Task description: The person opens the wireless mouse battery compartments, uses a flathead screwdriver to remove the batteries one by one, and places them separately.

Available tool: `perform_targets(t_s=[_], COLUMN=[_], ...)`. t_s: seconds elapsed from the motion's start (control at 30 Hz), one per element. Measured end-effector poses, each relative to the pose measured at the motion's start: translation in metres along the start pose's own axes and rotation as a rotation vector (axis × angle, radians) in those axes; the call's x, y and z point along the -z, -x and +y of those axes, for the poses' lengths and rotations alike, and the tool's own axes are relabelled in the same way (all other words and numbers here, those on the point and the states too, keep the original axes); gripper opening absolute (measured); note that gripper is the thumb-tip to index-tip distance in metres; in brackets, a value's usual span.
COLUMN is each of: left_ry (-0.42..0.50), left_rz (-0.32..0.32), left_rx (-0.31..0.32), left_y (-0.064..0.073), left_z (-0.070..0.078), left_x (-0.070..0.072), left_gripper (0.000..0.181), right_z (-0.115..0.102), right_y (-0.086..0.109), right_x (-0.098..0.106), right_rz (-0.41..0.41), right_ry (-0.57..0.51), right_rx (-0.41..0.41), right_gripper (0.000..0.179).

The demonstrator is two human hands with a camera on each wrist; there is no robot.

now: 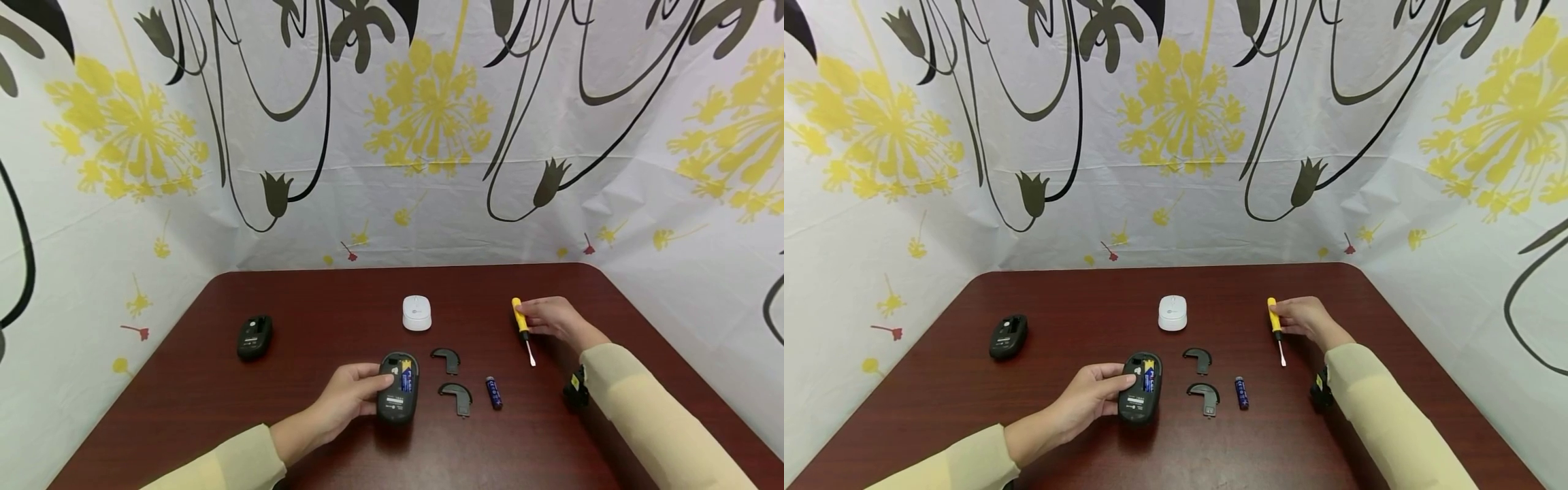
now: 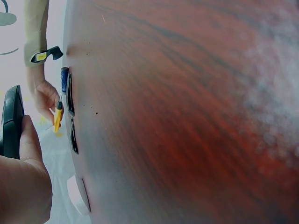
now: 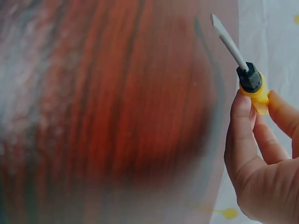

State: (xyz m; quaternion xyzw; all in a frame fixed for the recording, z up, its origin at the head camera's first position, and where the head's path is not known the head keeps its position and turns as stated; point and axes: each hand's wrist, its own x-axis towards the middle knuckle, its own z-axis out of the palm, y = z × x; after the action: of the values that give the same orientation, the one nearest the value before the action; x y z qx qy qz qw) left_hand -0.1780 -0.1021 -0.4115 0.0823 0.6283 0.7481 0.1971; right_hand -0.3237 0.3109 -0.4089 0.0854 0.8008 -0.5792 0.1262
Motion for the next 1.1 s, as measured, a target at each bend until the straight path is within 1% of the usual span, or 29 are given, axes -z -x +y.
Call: perform_targets(t_s=[0.23,0.37,0.53,0.8,0.9,1.1], left_ry=[-0.003,0.002,0.000,-0.008,-0.009,-0.003], left_rz=[-0.001,0.001,0.004,0.005,0.003,0.002], left_rx=[0.002,-0.003,-0.001,0.003,0.002,0.003], left_y=[0.000,-0.001,-0.001,0.000,0.000,0.000], left_z=[-0.001,-0.001,0.000,0.000,0.000,0.000], left_x=[0.000,0.000,0.000,0.000,0.000,-0.001], left_gripper=[0.042,0.042,0.042,0.042,0.043,0.043], right_z=[0.003,0.003,0.002,0.004,0.004,0.003], right_y=[0.001,0.002,0.003,0.002,0.002,0.007], right_x=[-0.001,-0.003,-0.005,-0.008,-0.009,-0.013], right_rz=[-0.026,-0.034,-0.031,-0.010,0.013,0.034], right_ry=[0.008,-0.008,-0.004,0.078,0.105,0.150], right_rx=[-0.004,-0.002,0.005,0.052,0.063,0.083], right_gripper=[0.051,0.049,0.047,0.044,0.042,0.041])
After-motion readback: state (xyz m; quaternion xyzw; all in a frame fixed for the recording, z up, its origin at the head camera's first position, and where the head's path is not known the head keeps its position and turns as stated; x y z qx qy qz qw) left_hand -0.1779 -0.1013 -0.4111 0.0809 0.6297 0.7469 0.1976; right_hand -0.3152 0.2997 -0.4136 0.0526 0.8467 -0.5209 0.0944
